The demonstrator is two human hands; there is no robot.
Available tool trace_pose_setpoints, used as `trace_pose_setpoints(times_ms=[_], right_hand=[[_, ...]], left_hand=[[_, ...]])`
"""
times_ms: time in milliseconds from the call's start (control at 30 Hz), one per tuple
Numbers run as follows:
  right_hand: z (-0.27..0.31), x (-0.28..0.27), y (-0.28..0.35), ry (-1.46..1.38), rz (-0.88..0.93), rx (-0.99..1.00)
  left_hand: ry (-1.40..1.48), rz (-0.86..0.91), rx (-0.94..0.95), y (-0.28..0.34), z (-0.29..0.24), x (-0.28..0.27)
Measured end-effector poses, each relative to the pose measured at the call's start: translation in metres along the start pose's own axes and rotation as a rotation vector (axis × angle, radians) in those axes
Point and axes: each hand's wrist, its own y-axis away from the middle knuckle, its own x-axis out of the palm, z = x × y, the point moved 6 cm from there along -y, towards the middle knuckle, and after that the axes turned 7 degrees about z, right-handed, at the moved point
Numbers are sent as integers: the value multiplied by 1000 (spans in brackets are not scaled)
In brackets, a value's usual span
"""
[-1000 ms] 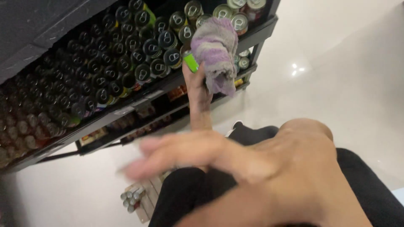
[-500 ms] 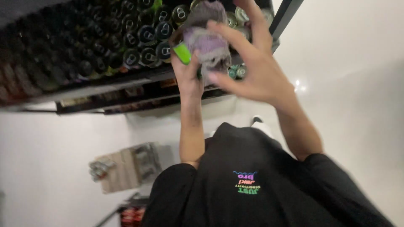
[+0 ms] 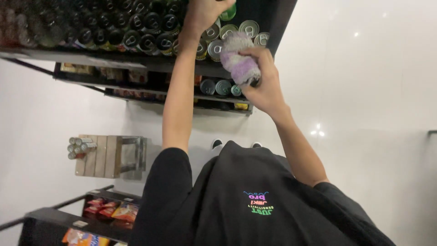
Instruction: Wiping canned goods with a cloth and placing them onto grocery store shelves.
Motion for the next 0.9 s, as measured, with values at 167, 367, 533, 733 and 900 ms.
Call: trace_pose_setpoints(times_ms=[167,367,533,733,900], right_hand=[[10,-10,14,-12,50,36],[3,-15,22,14,68,32],[4,3,16,-160,95,140],[-14,73,-10,-211,71,59],[36,240,-35,-120,404,-55]], left_hand=[[-7,-87,54,-8,-17,12],[-341,37,-303,3,-6,26],[-501,-45,-191,28,-7,27],[457,-207,-101,151,-33,-52],[856,-418,-219,332,-20,-121]])
